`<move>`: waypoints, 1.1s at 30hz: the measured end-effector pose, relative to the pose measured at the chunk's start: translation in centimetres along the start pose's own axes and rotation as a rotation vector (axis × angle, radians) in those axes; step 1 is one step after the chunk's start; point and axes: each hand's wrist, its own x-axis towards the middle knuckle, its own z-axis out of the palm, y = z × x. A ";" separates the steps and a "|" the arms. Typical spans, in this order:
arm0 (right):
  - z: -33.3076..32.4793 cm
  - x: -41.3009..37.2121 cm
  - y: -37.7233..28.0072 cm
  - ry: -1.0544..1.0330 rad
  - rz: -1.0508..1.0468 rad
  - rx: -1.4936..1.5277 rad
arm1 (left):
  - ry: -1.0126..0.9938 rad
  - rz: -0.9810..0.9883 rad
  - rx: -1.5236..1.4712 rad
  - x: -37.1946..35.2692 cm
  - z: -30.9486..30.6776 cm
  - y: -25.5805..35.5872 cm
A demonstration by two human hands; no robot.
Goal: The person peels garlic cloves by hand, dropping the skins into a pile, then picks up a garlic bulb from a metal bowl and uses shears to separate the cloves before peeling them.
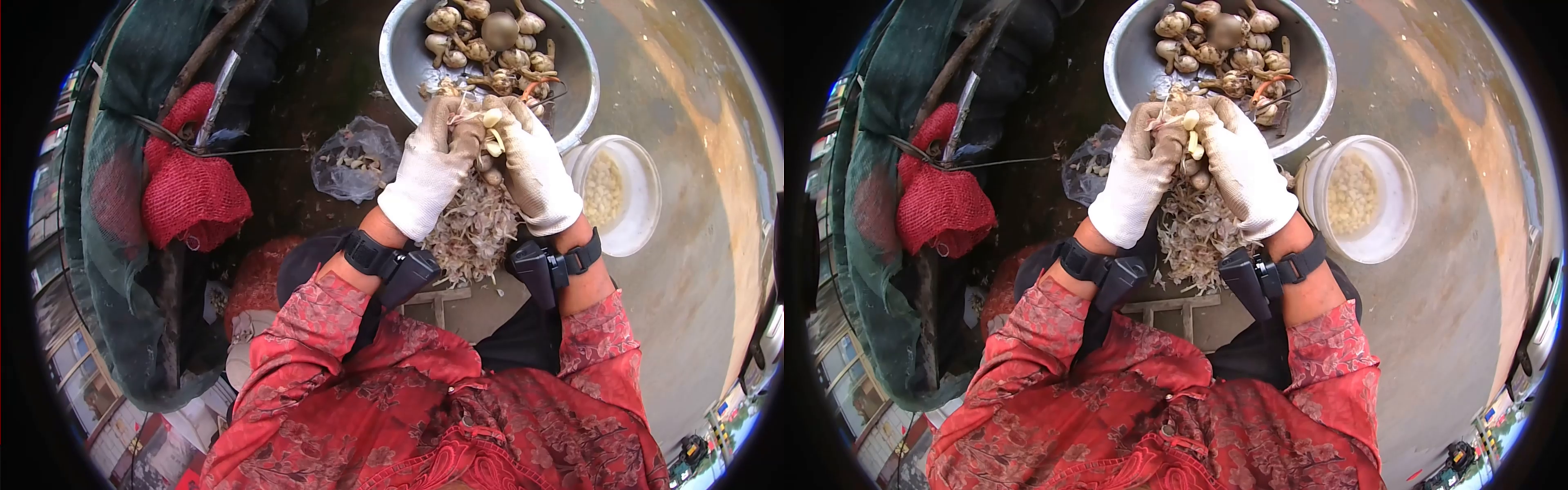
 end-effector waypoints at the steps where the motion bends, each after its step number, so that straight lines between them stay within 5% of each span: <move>1: 0.0 0.0 0.0 0.010 -0.006 -0.001 | -0.007 -0.063 -0.029 0.1 -0.1 0.2; 6: -0.7 0.1 -0.7 -0.097 -0.240 -0.320 | 0.056 0.093 0.165 0.2 -0.4 0.5; 8: -0.2 -0.1 -1.0 -0.013 0.082 0.249 | 0.059 0.130 0.215 0.2 -0.7 0.5; 10: -0.1 0.1 -0.8 -0.041 0.079 0.166 | 0.079 0.182 0.315 0.1 -0.6 0.8; 14: -0.7 0.3 -0.3 -0.091 0.072 0.010 | 0.028 -0.053 -0.052 0.2 -0.5 0.7; 16: -0.9 0.3 -0.3 -0.138 0.104 0.218 | 0.036 -0.052 -0.032 0.2 -0.7 0.7; 18: -1.1 0.2 0.0 -0.108 0.094 0.227 | -0.056 -0.258 -0.442 0.5 -1.1 0.3; 22: -1.0 0.0 -0.1 -0.055 0.084 0.214 | -0.114 -0.305 -0.770 0.4 -1.1 0.4; 33: -1.2 0.4 0.0 -0.103 0.132 0.319 | -0.380 -0.403 -0.966 0.9 -1.9 0.4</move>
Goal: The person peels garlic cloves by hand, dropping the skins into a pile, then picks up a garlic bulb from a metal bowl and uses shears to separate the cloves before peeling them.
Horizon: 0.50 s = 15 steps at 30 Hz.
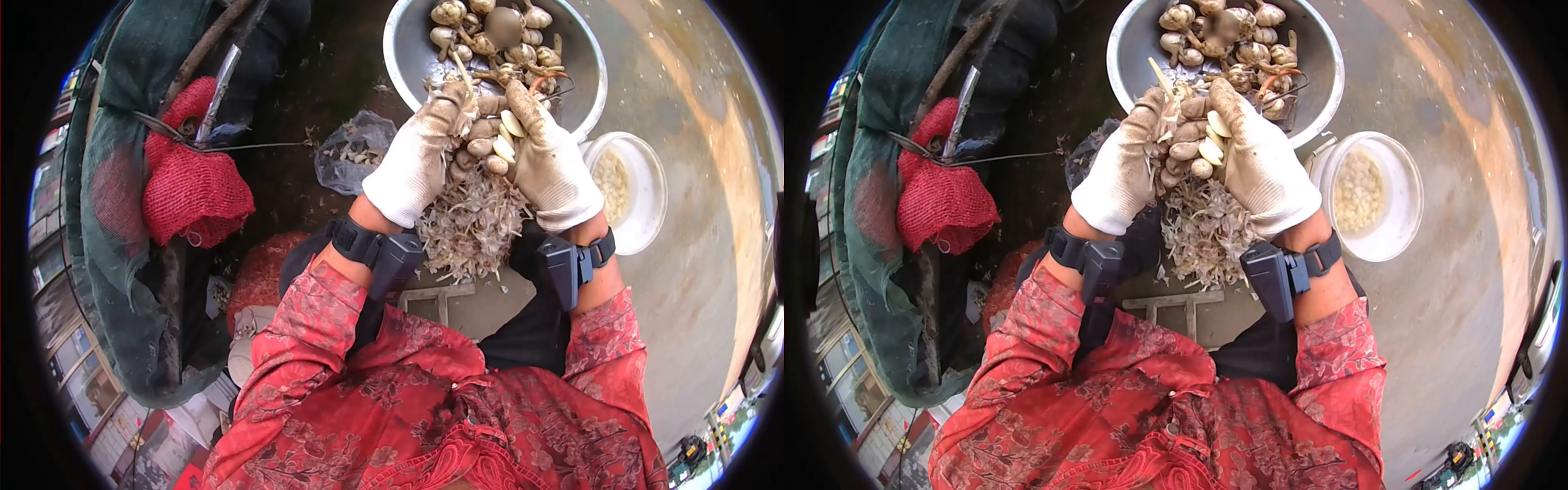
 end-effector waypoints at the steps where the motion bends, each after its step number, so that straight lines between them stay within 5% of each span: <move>1: 0.2 0.0 -0.1 0.012 0.008 0.011 | 0.029 0.005 0.029 0.0 0.2 0.0; 9: -0.6 -0.8 -1.5 0.072 -0.038 -0.092 | 0.263 0.010 -0.110 -0.4 -0.7 0.1; 15: -2.9 -2.4 -4.8 0.387 -0.159 -0.245 | 0.232 -0.157 0.025 -0.9 -0.8 -0.3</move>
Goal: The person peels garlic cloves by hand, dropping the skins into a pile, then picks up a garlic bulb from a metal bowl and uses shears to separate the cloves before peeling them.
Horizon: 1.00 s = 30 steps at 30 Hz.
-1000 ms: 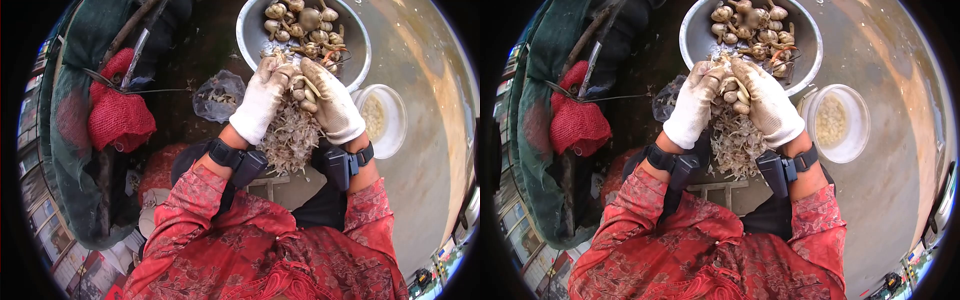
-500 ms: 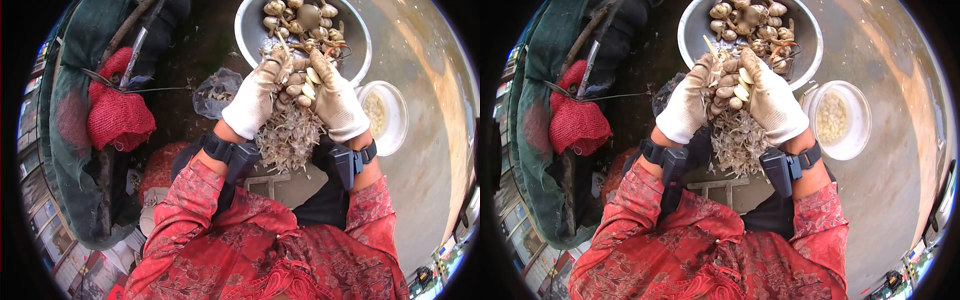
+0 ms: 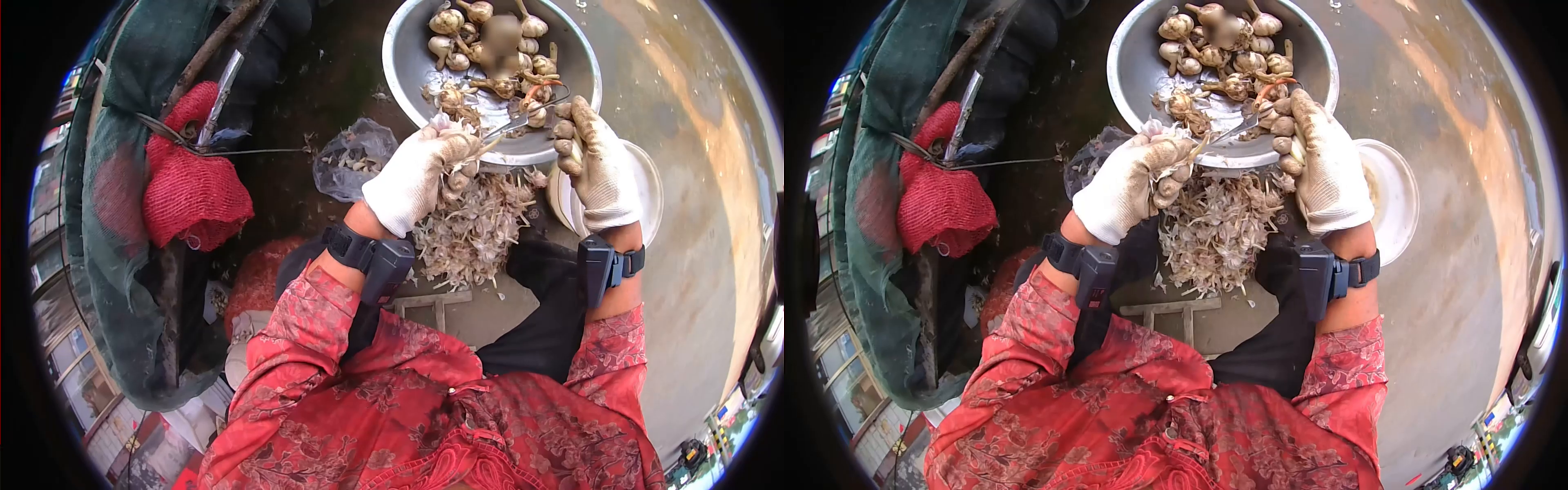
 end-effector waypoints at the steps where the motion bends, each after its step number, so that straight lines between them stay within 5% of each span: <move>1: -1.0 0.0 -0.5 0.079 -0.088 -0.085 | -0.016 0.011 0.145 -0.2 0.3 -0.3; 3: -3.7 0.0 -1.6 0.238 -0.249 -0.268 | -0.112 0.121 0.323 -0.1 1.1 -1.4; 4: -5.3 -0.2 -2.3 0.392 -0.295 -0.480 | -0.159 0.017 0.577 -0.1 0.3 -1.5; 6: -11.2 1.1 -2.4 0.608 -0.335 -1.076 | -0.318 0.170 0.586 -0.1 0.4 -3.3; 7: -11.3 0.9 -1.9 0.607 -0.337 -1.076 | -0.290 0.120 1.176 -0.4 0.5 -2.6; 8: -11.5 0.6 -1.4 0.700 -0.366 -1.379 | -0.321 -0.041 1.374 -1.3 2.1 -1.4; 9: -11.6 0.4 -1.2 0.789 -0.388 -1.686 | -0.366 0.054 1.379 -1.3 1.5 -2.2; 10: -10.7 0.3 -1.5 0.788 -0.390 -1.686 | -0.410 0.150 1.380 -1.1 0.9 -3.1; 13: -4.9 -0.2 -1.8 0.460 -0.480 -1.108 | -0.399 0.115 1.369 -1.0 1.6 -3.5; 18: -0.1 0.2 0.5 0.042 -0.467 -0.933 | -0.380 0.036 1.263 -1.0 2.4 -3.3; 19: 0.2 0.7 1.2 -0.051 -0.688 -1.154 | -0.370 0.012 1.287 -0.9 2.6 -3.1; 20: 1.1 0.6 1.5 0.006 -0.565 -1.117 | -0.374 0.024 1.285 -0.8 2.8 -2.7; 23: 0.3 2.7 2.5 -0.240 -1.019 -1.618 | -0.412 0.021 1.327 -0.9 2.8 -2.4; 24: 0.4 3.5 2.8 -0.241 -1.020 -1.622 | -0.413 0.025 1.324 -0.8 2.7 -2.4; 26: 1.5 4.5 2.9 -0.245 -0.706 -1.796 | -0.398 0.042 1.410 -0.8 2.6 -2.1; 28: 2.1 5.9 2.7 -0.308 -0.724 -1.834 | -0.390 0.054 1.369 -0.9 2.4 -2.1; 30: 3.1 6.8 2.0 -0.426 -0.480 -2.154 | -0.382 0.063 1.329 -0.8 2.2 -2.1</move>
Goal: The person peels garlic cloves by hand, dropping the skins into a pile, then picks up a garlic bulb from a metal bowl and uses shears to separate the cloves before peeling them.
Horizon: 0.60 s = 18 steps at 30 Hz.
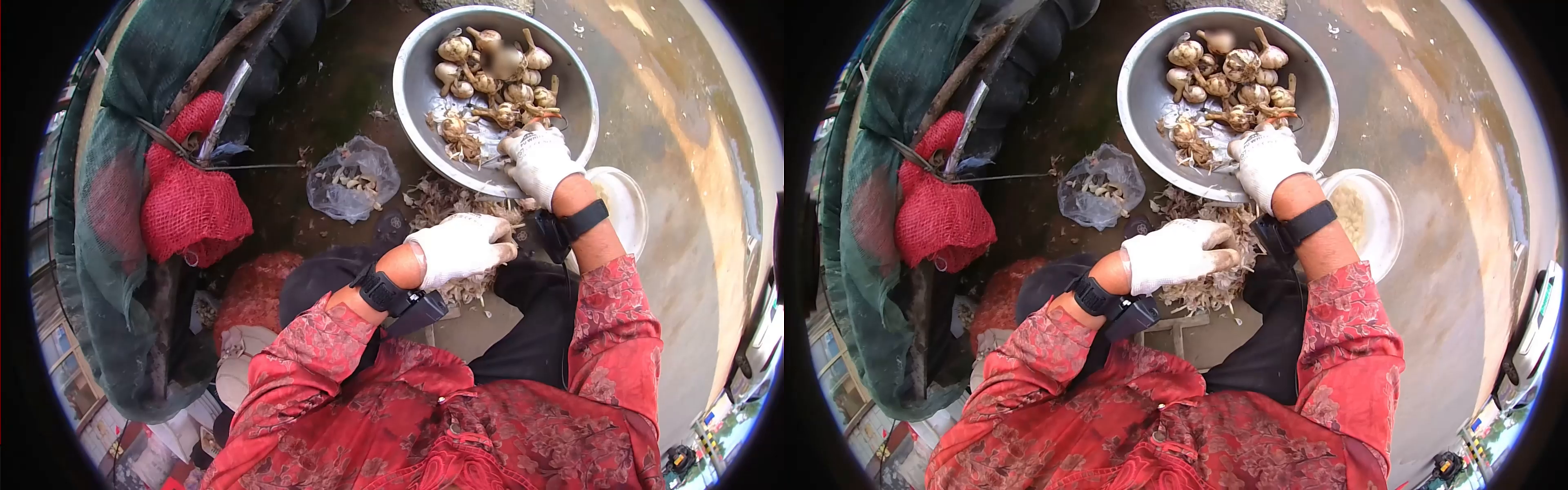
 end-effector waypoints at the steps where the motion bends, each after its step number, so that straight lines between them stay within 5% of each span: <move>1: 0.4 0.6 0.1 -0.007 0.015 -0.062 | 0.004 -0.014 -0.001 0.1 0.0 0.0; 6: 0.7 1.5 0.5 0.030 -0.049 -0.204 | 0.078 0.025 -0.008 0.1 -0.5 -0.1; 12: -0.2 2.4 1.9 0.441 -0.047 0.154 | 0.062 0.045 0.003 0.4 -0.8 -0.3; 18: -1.1 3.9 1.9 0.038 0.198 0.121 | 0.051 0.031 0.004 0.4 -1.4 -0.1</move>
